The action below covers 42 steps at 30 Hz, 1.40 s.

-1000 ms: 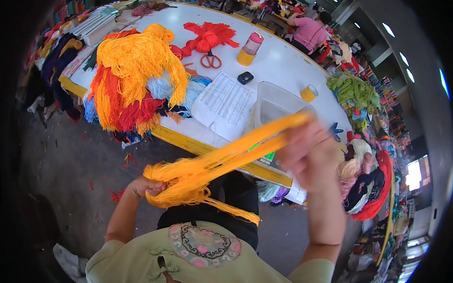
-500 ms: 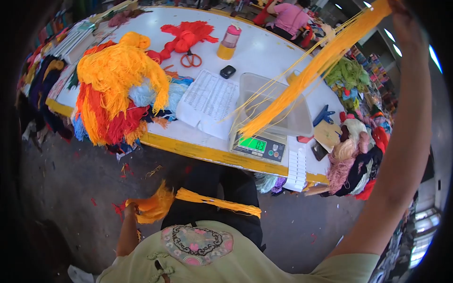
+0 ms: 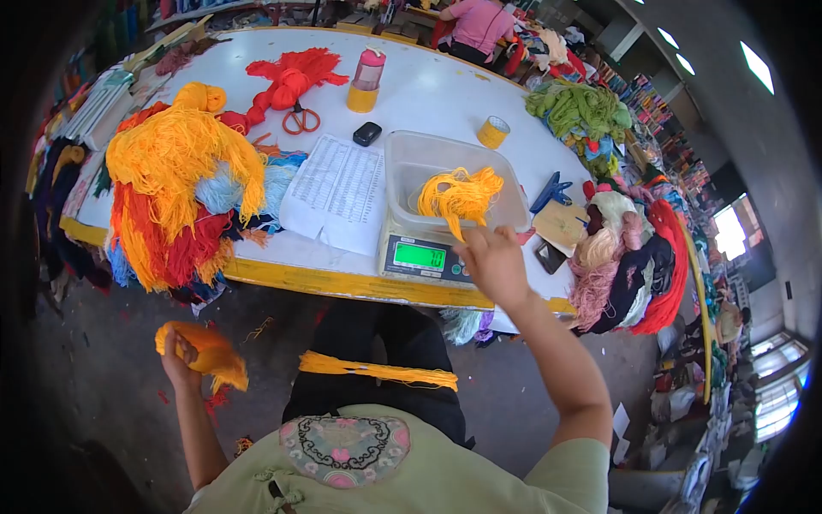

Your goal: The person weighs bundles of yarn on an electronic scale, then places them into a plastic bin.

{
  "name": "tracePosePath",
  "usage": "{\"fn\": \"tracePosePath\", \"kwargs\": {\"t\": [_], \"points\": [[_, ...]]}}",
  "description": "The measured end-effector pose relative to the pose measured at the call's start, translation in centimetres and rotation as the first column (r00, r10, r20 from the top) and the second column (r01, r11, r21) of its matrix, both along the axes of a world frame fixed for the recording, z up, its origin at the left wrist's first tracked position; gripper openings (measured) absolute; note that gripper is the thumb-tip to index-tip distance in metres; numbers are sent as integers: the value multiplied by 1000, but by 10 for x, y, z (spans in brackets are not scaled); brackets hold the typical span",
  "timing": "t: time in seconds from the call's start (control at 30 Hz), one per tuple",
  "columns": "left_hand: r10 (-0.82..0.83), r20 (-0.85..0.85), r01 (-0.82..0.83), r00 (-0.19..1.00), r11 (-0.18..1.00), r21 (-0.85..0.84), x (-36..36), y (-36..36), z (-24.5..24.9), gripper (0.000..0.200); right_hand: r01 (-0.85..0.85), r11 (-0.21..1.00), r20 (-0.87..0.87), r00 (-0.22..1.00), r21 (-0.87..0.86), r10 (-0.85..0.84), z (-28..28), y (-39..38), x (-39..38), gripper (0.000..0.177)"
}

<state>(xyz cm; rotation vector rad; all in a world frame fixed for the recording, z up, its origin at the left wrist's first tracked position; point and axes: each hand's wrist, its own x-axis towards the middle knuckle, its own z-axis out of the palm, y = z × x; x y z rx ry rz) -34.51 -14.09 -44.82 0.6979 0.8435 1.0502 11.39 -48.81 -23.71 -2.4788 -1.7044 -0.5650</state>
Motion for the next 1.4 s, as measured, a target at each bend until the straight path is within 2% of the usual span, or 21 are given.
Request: {"fn": "tracePosePath", "kwargs": {"t": [0.07, 0.2, 0.23, 0.3, 0.4, 0.5, 0.53, 0.57, 0.63, 0.73, 0.77, 0.83, 0.87, 0.9, 0.93, 0.97, 1.03, 1.07, 1.17, 1.27, 1.4], "points": [[-9, 5, 9, 1000, 1000, 23, 5, 0, 16, 22, -43, 985, -2, 999, 168, 44, -7, -7, -22, 37], [-44, 93, 39, 995, 998, 52, 27, -7, 62, 21, 67, 973, -140, 989, 220, -37, -18, -28, -38, 49], [-168, 251, 148, 953, 984, 96, 29, -9, 75, 20, 84, 966, -151, 987, 246, -47, -18, -31, -40, 49], [-395, 523, 323, 755, 919, 227, 29, -15, 106, 29, 111, 949, -172, 983, 296, -61, -15, -36, -43, 49], [-437, 616, 140, 655, 872, 470, 79, -75, 195, 64, 109, 933, -176, 983, 342, -50, -15, -35, -36, 48], [-619, 339, 393, 709, 745, 539, 97, -90, 198, 86, 111, 932, -175, 983, 345, -52, -15, -28, -31, 48], [-666, 143, 506, 733, 673, 539, 91, -86, 191, 88, 106, 934, -175, 983, 342, -48, -15, -25, -30, 48], [-689, 14, 565, 724, 605, 561, 89, -92, 190, 75, 102, 936, -177, 983, 338, -43, -16, -23, -30, 49], [-849, 44, 707, 526, 465, 533, 100, -105, 197, 55, 125, 950, -113, 989, 287, -96, -11, -13, -32, 47], [-907, -99, 817, 408, 315, 482, 124, -123, 188, 42, 166, 960, 8, 985, 227, -173, -17, 2, -32, 41], [-911, -124, 836, 393, 298, 460, 133, -129, 187, 42, 183, 961, 54, 979, 209, -198, -20, 6, -32, 39], [-912, -171, 867, 374, 278, 414, 152, -141, 187, 42, 161, 951, 21, 985, 263, -173, -17, 10, -45, 29], [-891, -105, 807, 441, 342, 481, 165, -148, 187, 45, 143, 947, 0, 989, 289, -149, -16, 15, -56, 24], [-865, -37, 739, 501, 405, 539, 181, -157, 187, 49, 244, 917, -458, 886, 317, -77, -15, 18, -70, 21], [-833, 33, 663, 552, 463, 589, 193, -164, 184, 52, 347, 894, -811, 584, 283, 30, -13, 19, -88, 18], [-857, 102, 674, 506, 466, 573, 203, -168, 179, 56, 427, 883, -978, 152, 197, 145, -10, 20, -105, 16], [-889, 241, 702, 388, 455, 548, 217, -175, 169, 63, 283, 889, -930, 35, 360, 366, -4, 25, -136, 14], [-892, 216, 740, 398, 451, 499, 218, -180, 171, 65, 235, 848, -874, 19, 476, 485, -22, 28, -137, 12], [-926, 123, 786, 358, 370, 496, 223, -185, 168, 80, 220, 845, -872, 70, 488, 485, -22, 28, -143, 11], [-912, 204, 796, 356, 410, 445, 224, -186, 162, 67, 299, 792, -829, -5, 533, 560, -15, 29, -147, 13], [-875, 257, 808, 410, 479, 343, 221, -185, 163, 45, 384, 834, -819, -261, 397, 511, 0, 22, -145, 16]]}}
